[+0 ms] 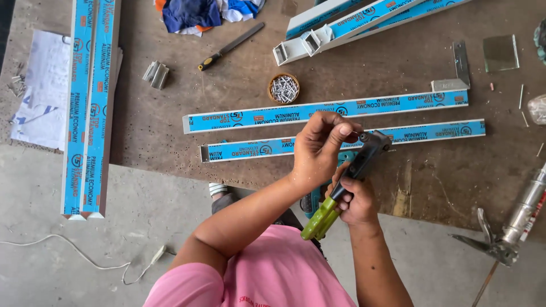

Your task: Assembling aluminum window or door frames by drilling holes and fastening components with a rivet gun.

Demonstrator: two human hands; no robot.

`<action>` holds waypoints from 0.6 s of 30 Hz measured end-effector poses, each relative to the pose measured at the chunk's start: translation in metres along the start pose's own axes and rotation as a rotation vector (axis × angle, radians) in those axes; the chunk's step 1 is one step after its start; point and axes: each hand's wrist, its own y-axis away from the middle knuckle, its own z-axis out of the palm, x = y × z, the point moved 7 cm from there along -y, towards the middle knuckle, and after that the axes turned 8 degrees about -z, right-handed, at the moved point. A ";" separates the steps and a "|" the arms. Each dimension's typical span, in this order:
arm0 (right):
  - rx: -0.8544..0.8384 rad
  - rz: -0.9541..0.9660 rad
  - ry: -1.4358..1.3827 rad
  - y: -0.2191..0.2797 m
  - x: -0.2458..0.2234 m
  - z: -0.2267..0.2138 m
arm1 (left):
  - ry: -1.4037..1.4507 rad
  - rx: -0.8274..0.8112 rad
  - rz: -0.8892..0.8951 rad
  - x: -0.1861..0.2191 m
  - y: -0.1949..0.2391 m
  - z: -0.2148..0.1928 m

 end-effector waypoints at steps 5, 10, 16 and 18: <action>0.072 0.027 0.040 0.003 -0.001 0.005 | -0.128 0.017 0.075 0.014 0.006 -0.003; 0.183 0.026 0.216 0.008 -0.023 -0.011 | -0.186 0.022 0.086 0.001 -0.002 -0.005; 0.297 0.372 1.580 0.029 -0.115 0.020 | 0.396 0.060 -0.685 -0.056 0.017 -0.008; 0.090 -0.276 1.422 0.023 -0.113 0.014 | 0.475 -0.020 -0.778 -0.057 0.026 0.010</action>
